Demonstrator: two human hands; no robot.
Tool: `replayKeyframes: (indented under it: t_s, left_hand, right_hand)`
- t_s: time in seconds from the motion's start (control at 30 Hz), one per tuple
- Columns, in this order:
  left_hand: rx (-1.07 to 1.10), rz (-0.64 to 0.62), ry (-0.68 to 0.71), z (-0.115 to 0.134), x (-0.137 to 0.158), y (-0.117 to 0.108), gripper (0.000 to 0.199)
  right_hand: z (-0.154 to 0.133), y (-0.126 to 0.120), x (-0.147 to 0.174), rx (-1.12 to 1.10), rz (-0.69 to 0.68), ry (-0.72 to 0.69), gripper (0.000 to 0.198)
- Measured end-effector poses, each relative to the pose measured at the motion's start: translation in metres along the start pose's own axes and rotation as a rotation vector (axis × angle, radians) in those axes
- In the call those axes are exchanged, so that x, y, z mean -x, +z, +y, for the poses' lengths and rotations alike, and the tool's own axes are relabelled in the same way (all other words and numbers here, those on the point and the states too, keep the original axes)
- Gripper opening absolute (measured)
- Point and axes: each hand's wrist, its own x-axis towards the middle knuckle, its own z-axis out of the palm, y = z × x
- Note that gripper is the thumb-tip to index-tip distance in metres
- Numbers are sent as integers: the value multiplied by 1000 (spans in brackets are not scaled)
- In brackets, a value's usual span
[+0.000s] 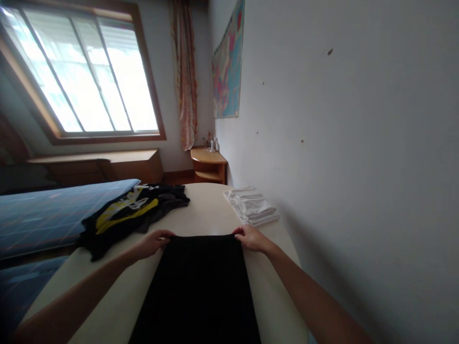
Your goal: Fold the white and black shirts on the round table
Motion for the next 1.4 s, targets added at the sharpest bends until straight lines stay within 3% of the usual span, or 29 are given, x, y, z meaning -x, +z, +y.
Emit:
replayKeyframes:
  t_s: [0.17,0.43,0.53,0.67,0.83,1.0,1.2,1.3,1.4]
  left_hand:
    - [8,134,47,8,-23,-8,24]
    - [-76,440,115,20,-85,-28,32]
    - [-113,493,92,15,-101,-21,31]
    - [-144,494,59,3,-101,-3,34]
    - [-179,440,85,-3,-65,13,45]
    - [-235,347,165,-1,-1,24,47]
    - [-372,73,285,18,92,32,49]
    - [-417,-72,374,24,124,29,55]
    - [-443,-100,437,19,136,26,63]
  right_hand:
    - [-9,-7,-31,88,182,20,20]
    - [-27,-23,-117,192,495,-36,22]
    - [-24,-18,-132,231,536,-34,23]
    - [-14,-2,-123,277,489,-41,23]
    - [-14,14,-83,316,378,-168,20]
    - [-42,24,-12,287,165,-359,21]
    - [-68,30,76,264,-134,-431,41]
    - [-63,33,97,297,-157,-413,46]
    - [-51,35,102,305,-94,-385,51]
